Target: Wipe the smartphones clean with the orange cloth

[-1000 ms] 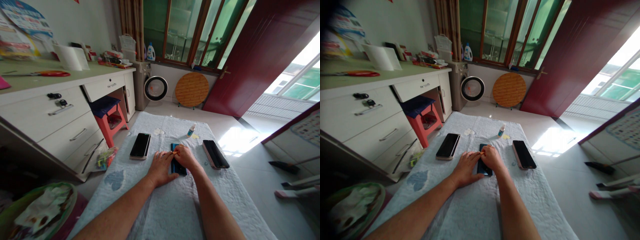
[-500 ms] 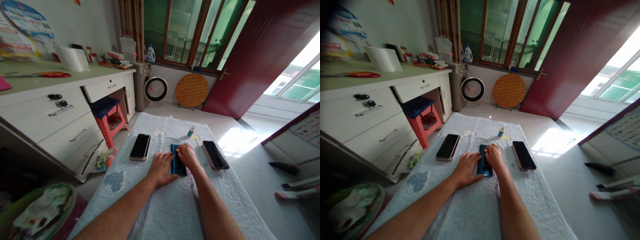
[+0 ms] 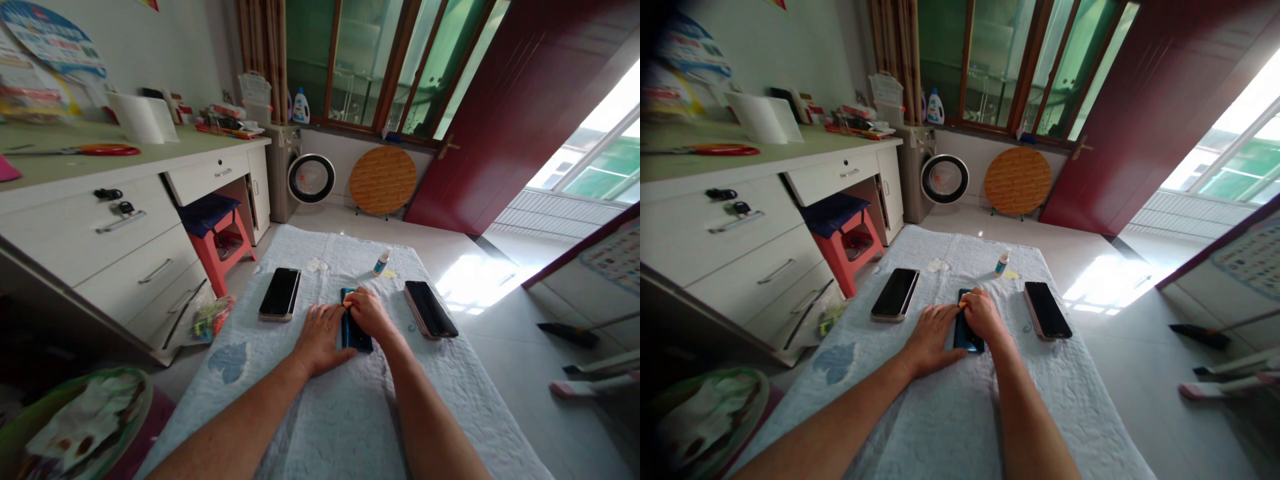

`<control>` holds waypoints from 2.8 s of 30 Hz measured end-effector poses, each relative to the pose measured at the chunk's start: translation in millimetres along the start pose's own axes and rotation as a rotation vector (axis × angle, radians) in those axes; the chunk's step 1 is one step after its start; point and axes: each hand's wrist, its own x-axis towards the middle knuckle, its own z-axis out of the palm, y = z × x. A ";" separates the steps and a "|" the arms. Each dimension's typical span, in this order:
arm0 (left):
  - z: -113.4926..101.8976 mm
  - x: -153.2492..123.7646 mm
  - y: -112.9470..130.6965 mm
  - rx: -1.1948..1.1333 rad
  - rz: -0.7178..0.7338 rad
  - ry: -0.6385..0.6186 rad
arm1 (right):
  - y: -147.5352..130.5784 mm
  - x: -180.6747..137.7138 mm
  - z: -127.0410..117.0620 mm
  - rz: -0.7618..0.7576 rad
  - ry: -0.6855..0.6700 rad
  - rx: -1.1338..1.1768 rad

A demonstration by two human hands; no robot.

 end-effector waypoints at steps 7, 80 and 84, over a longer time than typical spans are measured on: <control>5.7 -0.6 -2.0 -0.006 -0.012 0.032 | -3.2 -2.5 -8.1 -0.036 -0.095 0.041; -1.9 0.1 -0.4 0.022 -0.014 -0.051 | 0.8 -2.4 -10.0 0.254 -0.048 -0.150; -0.6 0.4 -1.4 0.023 -0.015 -0.041 | 0.9 -1.5 -6.5 0.187 -0.029 -0.097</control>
